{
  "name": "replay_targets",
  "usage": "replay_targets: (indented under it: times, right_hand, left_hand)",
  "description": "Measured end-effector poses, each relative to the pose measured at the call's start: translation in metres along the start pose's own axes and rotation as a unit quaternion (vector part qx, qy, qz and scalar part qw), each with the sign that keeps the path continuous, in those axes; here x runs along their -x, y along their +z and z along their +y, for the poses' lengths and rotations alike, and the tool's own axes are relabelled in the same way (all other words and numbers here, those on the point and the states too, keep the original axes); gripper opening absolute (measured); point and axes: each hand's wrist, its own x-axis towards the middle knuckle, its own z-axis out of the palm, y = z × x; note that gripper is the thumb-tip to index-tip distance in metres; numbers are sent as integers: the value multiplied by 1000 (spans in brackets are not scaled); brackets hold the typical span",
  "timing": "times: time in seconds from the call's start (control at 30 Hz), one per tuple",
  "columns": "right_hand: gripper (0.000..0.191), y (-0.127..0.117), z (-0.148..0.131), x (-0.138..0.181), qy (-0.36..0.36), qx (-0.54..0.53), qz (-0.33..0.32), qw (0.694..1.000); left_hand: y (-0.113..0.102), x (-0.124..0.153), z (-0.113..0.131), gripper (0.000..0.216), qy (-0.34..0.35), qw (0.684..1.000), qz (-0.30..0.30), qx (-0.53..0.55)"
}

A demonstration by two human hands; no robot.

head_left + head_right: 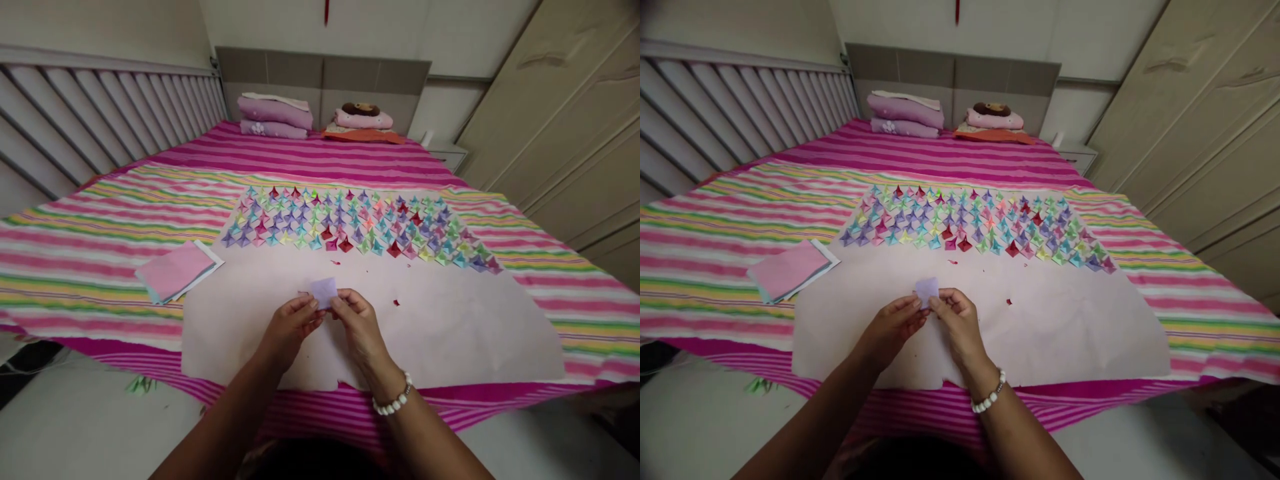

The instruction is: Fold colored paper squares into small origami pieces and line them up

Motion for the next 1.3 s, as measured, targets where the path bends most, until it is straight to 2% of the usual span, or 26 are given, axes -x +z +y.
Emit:
replay_targets:
  times: [0.1,0.27,0.33,0.47,0.57,0.67,0.77,0.83,0.97,1.17,1.3]
  right_hand:
    - [33,-10,-7,-1,24,-23,-84,996]
    - [39,-15,-13,-1,63,-38,-175,982]
    - [33,-14,-11,-1,65,-39,-184,980]
    - [15,-12,-7,-1,54,-56,-154,985]
    - [13,-12,-8,-1,59,-62,-144,986]
    - [12,-13,-10,-3,66,-62,-120,989]
    - [10,-14,-9,-4,65,-49,-88,993]
    - [10,-14,-8,-5,69,-41,-75,994]
    - [9,-9,-7,-2,80,-36,-73,993]
    - [11,-1,-9,3,74,-34,-62,995]
    - [12,0,-10,5,61,-27,-49,997]
  left_hand:
    - [-8,3,13,26,-50,998,-33,4]
    - [-17,11,17,22,-165,976,-131,57]
    - [-17,12,13,23,-190,965,-158,85]
    - [-15,12,5,27,-214,951,-191,118]
    - [-13,12,5,28,-212,950,-201,109]
    - [-11,12,7,22,-170,969,-177,25]
    - [-12,10,11,26,-50,991,-117,-41]
    - [-14,11,15,34,17,994,-99,-50]
    - [-17,14,18,33,91,984,-81,-129]
    - [-12,18,17,22,154,967,-32,-201]
    - [-11,17,18,15,171,959,-35,-221]
